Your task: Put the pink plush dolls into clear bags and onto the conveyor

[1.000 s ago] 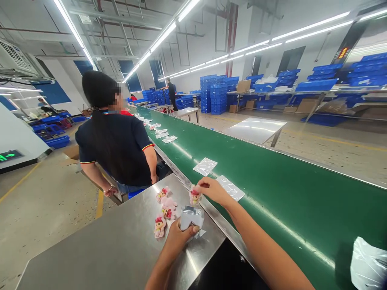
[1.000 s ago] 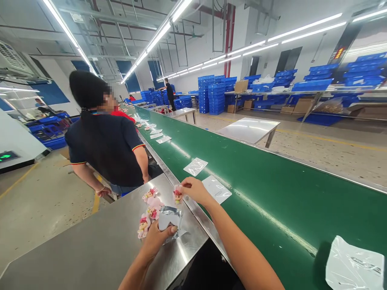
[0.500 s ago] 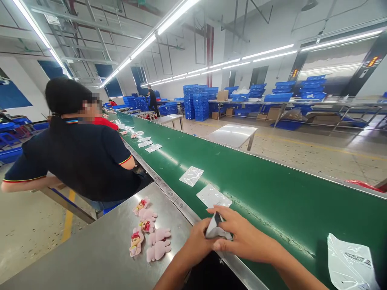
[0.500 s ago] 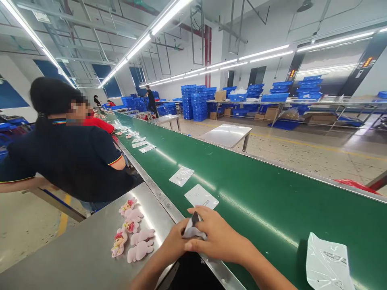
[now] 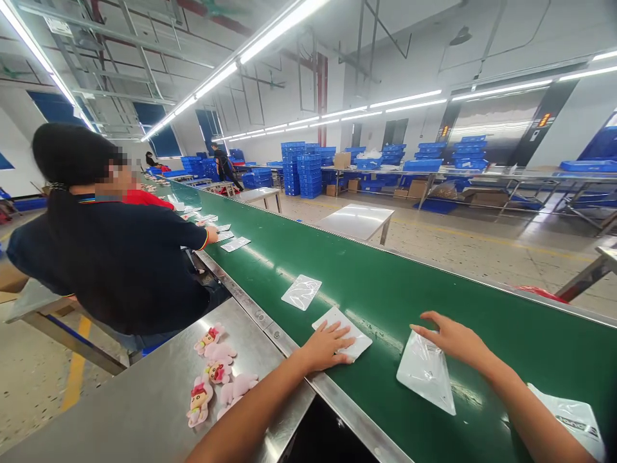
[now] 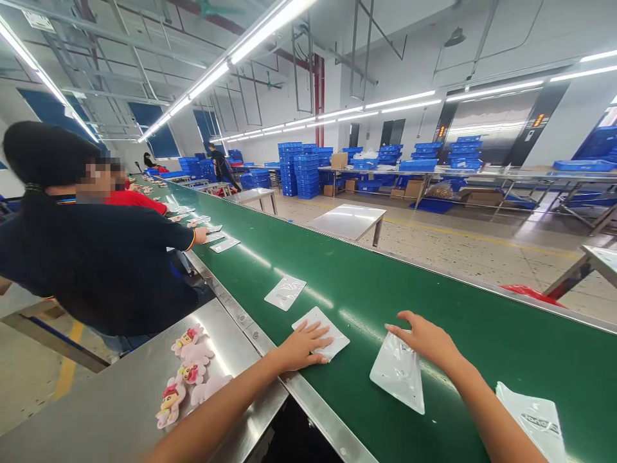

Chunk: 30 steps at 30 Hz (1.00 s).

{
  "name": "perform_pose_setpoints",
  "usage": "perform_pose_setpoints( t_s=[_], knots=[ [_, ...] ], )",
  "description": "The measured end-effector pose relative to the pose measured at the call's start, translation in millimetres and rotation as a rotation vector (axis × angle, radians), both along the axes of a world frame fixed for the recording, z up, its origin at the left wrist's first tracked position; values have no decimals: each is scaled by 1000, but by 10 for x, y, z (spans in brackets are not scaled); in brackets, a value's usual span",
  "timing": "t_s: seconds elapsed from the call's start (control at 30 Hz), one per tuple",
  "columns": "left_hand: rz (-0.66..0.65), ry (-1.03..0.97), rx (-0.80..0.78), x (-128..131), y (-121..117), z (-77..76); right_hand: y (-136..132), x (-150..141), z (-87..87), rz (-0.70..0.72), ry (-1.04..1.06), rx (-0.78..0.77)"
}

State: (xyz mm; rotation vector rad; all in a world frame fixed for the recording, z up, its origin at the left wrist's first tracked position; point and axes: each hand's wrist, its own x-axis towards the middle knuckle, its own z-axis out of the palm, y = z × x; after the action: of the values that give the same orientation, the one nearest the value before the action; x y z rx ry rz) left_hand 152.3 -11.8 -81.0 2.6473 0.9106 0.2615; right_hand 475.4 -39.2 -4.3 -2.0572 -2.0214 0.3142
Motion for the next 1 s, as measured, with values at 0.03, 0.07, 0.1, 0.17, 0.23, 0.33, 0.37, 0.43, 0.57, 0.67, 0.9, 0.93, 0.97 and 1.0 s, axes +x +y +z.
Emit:
perform_pose_setpoints(
  t_s=[0.03, 0.07, 0.1, 0.17, 0.23, 0.33, 0.37, 0.43, 0.57, 0.67, 0.9, 0.93, 0.97, 1.0],
  knots=[
    [9, -33, 25, 12, -48, -24, -2, -69, -32, 15, -62, 106],
    [24, -71, 34, 15, -98, -29, -18, -182, -63, 98, -98, 188],
    [44, -111, 26, 11, -147, -16, -44, -333, -95, 237, -110, 237],
    [95, -193, -27, -22, -246, 67, -110, -704, -146, 560, -78, 239],
    [188, -276, -101, -98, -358, 225, -178, -1081, -145, 691, -32, 264],
    [324, -445, -271, -332, -577, 566, -274, -1517, 21, 680, 48, 337],
    [333, -533, -348, -440, -664, 687, -303, -1624, 113, 691, 73, 345],
    [292, -704, -521, -677, -853, 893, -344, -1816, 306, 786, 122, 319],
    [423, -842, -774, -1082, -1203, 965, -228, -2316, 493, 1096, 274, 135],
    [869, -1100, -789, -1285, -1383, 717, 93, -2928, 395, 1182, 431, -70],
    [1177, -1595, -665, -1560, -1614, 292, 622, -4466, -20, 748, 517, -227],
    [1159, -1604, -663, -1571, -1621, 287, 610, -4584, -62, 759, 526, -227],
    [1136, -1601, -657, -1575, -1618, 288, 588, -4660, -92, 764, 542, -221],
    [1107, -1592, -645, -1572, -1605, 293, 563, -4693, -106, 765, 561, -208]
  ],
)
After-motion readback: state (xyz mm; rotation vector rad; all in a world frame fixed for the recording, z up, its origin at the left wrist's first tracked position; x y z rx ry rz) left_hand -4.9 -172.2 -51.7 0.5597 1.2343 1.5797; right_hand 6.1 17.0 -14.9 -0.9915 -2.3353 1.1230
